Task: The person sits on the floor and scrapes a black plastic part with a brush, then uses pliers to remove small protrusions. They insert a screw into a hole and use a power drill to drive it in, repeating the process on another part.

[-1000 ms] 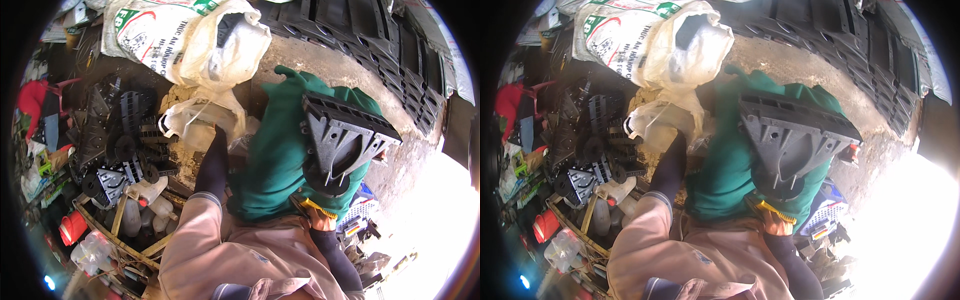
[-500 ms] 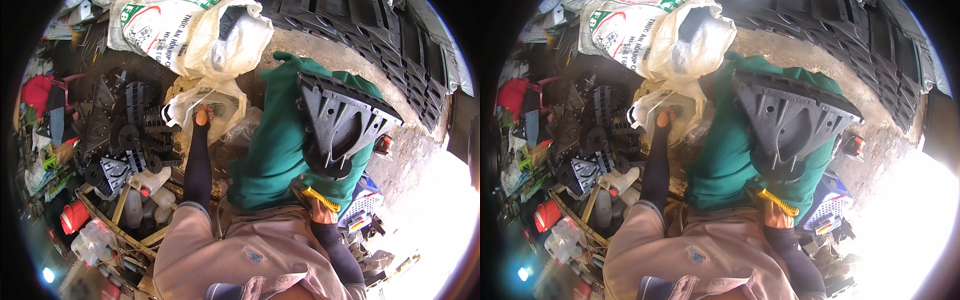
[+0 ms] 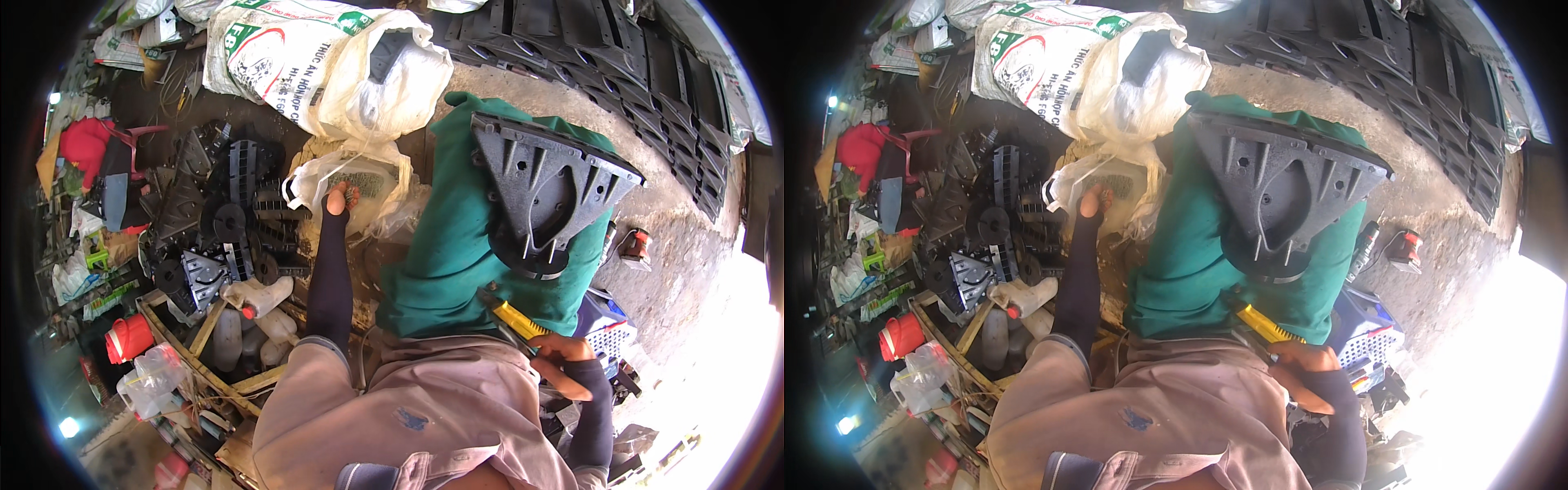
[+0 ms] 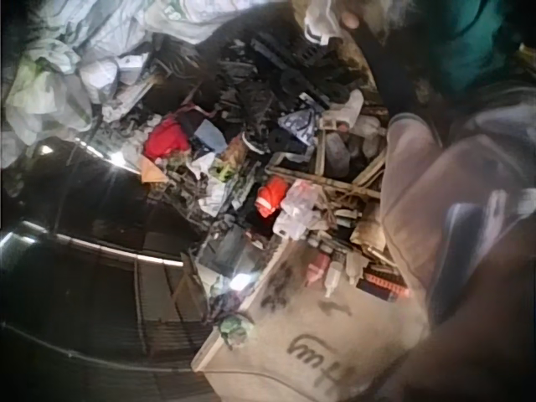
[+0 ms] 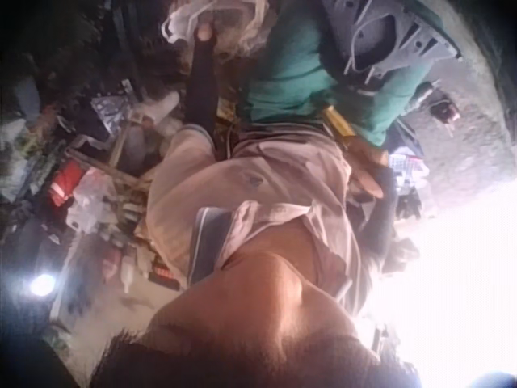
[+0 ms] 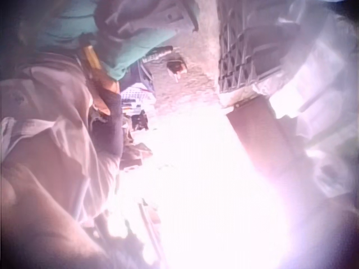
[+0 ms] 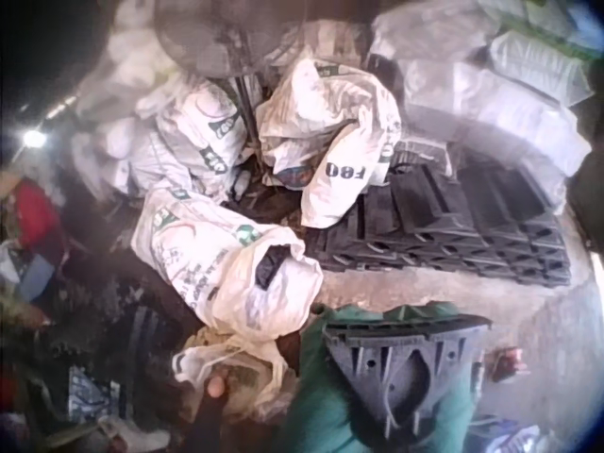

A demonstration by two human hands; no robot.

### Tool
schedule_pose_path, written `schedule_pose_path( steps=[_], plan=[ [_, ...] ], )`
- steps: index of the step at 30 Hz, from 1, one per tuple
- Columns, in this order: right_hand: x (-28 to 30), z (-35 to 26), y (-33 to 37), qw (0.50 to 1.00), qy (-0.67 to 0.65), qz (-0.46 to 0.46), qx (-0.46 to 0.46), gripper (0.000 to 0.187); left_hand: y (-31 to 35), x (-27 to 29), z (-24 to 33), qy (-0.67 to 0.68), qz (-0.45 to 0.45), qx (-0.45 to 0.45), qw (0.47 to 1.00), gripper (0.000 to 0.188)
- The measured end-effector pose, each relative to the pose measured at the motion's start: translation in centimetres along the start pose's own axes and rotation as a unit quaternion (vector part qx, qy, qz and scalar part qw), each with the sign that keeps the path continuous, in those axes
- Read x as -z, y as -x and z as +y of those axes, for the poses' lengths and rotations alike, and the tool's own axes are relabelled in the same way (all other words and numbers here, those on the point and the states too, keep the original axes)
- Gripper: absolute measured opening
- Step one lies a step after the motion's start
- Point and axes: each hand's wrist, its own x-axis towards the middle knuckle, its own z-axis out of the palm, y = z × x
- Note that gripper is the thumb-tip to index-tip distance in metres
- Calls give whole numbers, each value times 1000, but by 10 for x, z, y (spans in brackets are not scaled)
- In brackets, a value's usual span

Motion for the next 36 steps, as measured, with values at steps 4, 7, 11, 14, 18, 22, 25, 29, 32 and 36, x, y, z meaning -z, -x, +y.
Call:
schedule_pose_path(
  steps=[4,7,11,14,18,22,25,29,32,36],
  plan=[
    [25,-13,18,945,-318,-53,62,48,3,1,2,109,-62,20,992,26],
    [24,-24,9,901,-403,-80,137,52,2,6,-2,155,-99,2,983,25],
    [14,-27,-9,974,-213,69,-27,44,-8,16,-4,114,-16,36,993,24],
    [19,-21,-10,960,-276,25,-34,47,-9,15,0,81,-42,59,994,23],
    [32,-15,-12,975,-158,133,87,58,34,-3,23,-62,-109,20,992,39],
    [44,-21,-17,923,-224,273,152,32,137,-54,70,-145,-154,-100,972,43],
    [50,-35,-23,942,-185,269,78,28,227,-112,97,-89,-293,-122,944,49],
    [44,-61,-40,963,-174,180,104,16,308,-202,104,-259,-558,-53,787,57],
    [44,-69,-49,955,-132,182,191,18,340,-247,104,-330,-497,3,802,69],
    [50,-63,-49,941,-196,215,171,13,339,-275,117,-405,-554,-8,727,74]
  ],
)
